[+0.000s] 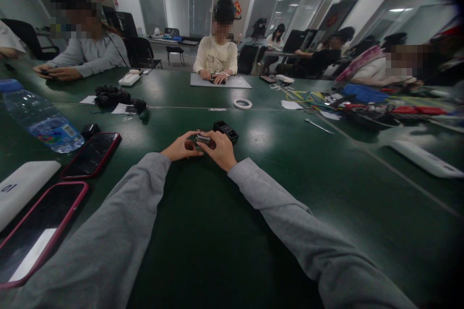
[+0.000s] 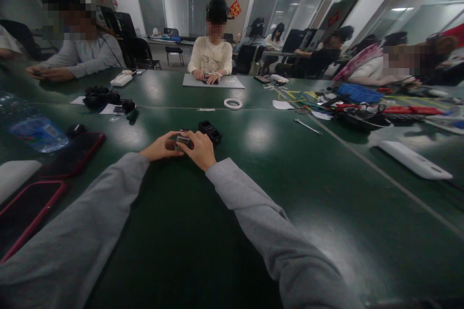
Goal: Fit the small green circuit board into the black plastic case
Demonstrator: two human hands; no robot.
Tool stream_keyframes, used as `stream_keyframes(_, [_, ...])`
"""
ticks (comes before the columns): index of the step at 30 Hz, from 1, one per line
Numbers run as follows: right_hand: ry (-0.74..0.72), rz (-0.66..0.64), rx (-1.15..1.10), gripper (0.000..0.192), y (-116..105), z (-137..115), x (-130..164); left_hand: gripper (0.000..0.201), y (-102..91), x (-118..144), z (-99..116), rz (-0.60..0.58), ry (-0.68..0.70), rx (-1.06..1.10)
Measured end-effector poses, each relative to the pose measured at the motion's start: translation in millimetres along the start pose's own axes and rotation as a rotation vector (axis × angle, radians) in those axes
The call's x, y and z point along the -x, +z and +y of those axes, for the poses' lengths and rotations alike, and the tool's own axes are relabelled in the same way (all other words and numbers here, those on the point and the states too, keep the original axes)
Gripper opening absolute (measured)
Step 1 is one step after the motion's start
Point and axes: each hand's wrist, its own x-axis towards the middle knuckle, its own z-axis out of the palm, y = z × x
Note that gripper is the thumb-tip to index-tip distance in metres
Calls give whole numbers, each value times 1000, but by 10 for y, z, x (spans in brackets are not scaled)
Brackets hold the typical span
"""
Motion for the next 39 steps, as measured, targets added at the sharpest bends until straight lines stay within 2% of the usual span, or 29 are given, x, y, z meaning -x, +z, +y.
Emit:
stream_keyframes(9, [7,14,-59,33,27,30,-1,88,2,-21,-49,-7,19,-2])
stream_keyframes(21, [6,26,1,34,39,59,6,87,3,-14,-43,10,27,-10])
stream_keyframes(29, [-1,15,-80,34,4,28,-1,88,-2,-7,-24,-6,13,-14])
stream_keyframes(39, [-21,1,-54,32,29,25,3,87,-6,-43,-119,12,54,22])
